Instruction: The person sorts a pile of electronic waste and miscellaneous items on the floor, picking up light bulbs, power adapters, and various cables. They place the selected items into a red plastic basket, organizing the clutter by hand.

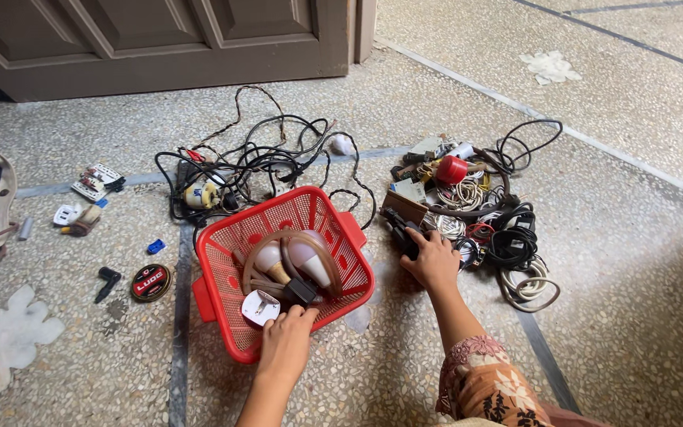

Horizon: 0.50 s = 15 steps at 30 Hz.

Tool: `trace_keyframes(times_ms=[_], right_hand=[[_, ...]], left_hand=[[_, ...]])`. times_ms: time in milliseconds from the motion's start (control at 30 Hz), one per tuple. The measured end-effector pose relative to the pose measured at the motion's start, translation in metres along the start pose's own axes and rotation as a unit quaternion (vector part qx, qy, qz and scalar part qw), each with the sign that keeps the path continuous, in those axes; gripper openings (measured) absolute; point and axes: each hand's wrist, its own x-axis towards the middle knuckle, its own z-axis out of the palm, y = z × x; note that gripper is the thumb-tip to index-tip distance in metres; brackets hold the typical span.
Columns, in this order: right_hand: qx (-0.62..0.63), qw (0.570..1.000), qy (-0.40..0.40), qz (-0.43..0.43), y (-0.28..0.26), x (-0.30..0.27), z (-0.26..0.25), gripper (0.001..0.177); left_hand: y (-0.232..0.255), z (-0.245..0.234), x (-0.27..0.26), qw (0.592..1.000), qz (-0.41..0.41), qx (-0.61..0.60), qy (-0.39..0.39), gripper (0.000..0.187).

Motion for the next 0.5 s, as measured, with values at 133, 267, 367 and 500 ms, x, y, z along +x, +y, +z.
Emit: trace_keyframes(times_ms=[133,267,367,500], right_hand=[[-0.021,0.997,0.000,0.074,-0.005,-0.006,-0.007,0.069],[-0.004,0.994,0.060,0.089,-0.004,0.001,0.001,0.046],[0.012,0.991,0.126,0.048,0.010,0.024,0.012,0.033],[0.079,0.983,0.159,-0.055,0.027,0.074,0.032,0.032]], left_hand=[[-0.017,0.019,0.011,1.000,0.011,-0.025,-0.003,0.027],[-0.019,0.021,0.012,0.997,-0.001,-0.074,0.017,0.023],[-0.015,0.019,0.013,0.995,-0.043,-0.085,-0.013,0.023],[-0.011,0.014,0.010,0.994,-0.051,-0.101,-0.004,0.025]])
